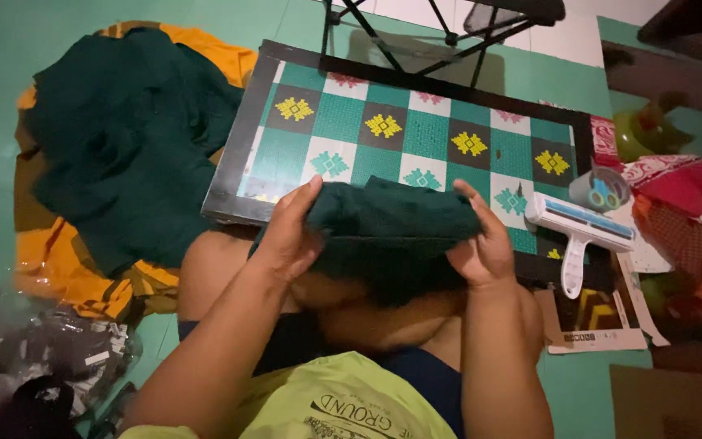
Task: Cleaning a green garment with a lint roller and trimming loose threads with scissors
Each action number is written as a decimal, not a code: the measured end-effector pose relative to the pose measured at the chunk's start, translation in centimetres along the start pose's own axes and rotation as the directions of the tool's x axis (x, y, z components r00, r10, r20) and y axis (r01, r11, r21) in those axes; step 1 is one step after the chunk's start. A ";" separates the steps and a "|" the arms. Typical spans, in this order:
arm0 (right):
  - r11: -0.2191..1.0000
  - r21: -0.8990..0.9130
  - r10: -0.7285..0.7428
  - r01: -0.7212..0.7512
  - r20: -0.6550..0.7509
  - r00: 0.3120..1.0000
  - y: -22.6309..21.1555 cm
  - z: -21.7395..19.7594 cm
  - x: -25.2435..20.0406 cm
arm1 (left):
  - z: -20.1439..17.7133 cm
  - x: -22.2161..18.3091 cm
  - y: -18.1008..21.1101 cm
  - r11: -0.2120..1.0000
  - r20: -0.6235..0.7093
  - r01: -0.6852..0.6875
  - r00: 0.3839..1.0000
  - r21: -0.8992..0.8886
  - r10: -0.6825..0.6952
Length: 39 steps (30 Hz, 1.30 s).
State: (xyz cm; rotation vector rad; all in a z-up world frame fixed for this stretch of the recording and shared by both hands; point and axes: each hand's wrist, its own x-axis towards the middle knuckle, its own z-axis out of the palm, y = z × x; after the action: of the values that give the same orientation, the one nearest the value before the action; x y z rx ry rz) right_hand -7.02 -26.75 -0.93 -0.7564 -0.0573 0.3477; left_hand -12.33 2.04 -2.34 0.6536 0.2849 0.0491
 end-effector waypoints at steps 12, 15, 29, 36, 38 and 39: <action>0.962 -0.214 -0.204 0.167 -0.160 0.966 2.2 -2.5 2.1 | 0.6 -2.0 -1.2 0.965 0.166 -0.161 0.978 0.206 0.128; 0.894 -0.379 -0.327 0.238 -0.192 0.925 3.1 -2.7 2.4 | 3.8 -4.6 0.7 0.929 0.182 -0.226 0.967 0.294 0.178; 0.101 -0.783 -0.632 0.614 0.426 0.648 0.4 8.5 -3.5 | 6.0 -7.0 1.3 0.594 0.486 -0.635 0.768 0.495 0.416; 0.066 -0.723 -0.531 0.687 0.558 0.638 1.3 9.0 -4.6 | 6.7 -7.7 1.0 0.500 0.558 -0.668 0.741 0.551 0.374; 0.075 -0.733 -0.526 0.676 0.547 0.651 1.5 9.6 -4.7 | 6.8 -7.6 0.7 0.496 0.579 -0.673 0.734 0.549 0.355; 0.084 -0.741 -0.518 0.667 0.539 0.664 1.5 9.9 -4.8 | 6.8 -7.6 0.6 0.492 0.597 -0.678 0.727 0.546 0.339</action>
State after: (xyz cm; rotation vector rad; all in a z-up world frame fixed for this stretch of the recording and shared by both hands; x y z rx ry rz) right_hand -13.74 -20.80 5.58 -1.7683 -0.7689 -0.5607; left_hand -17.72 -2.57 5.05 1.5550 -0.3773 0.4066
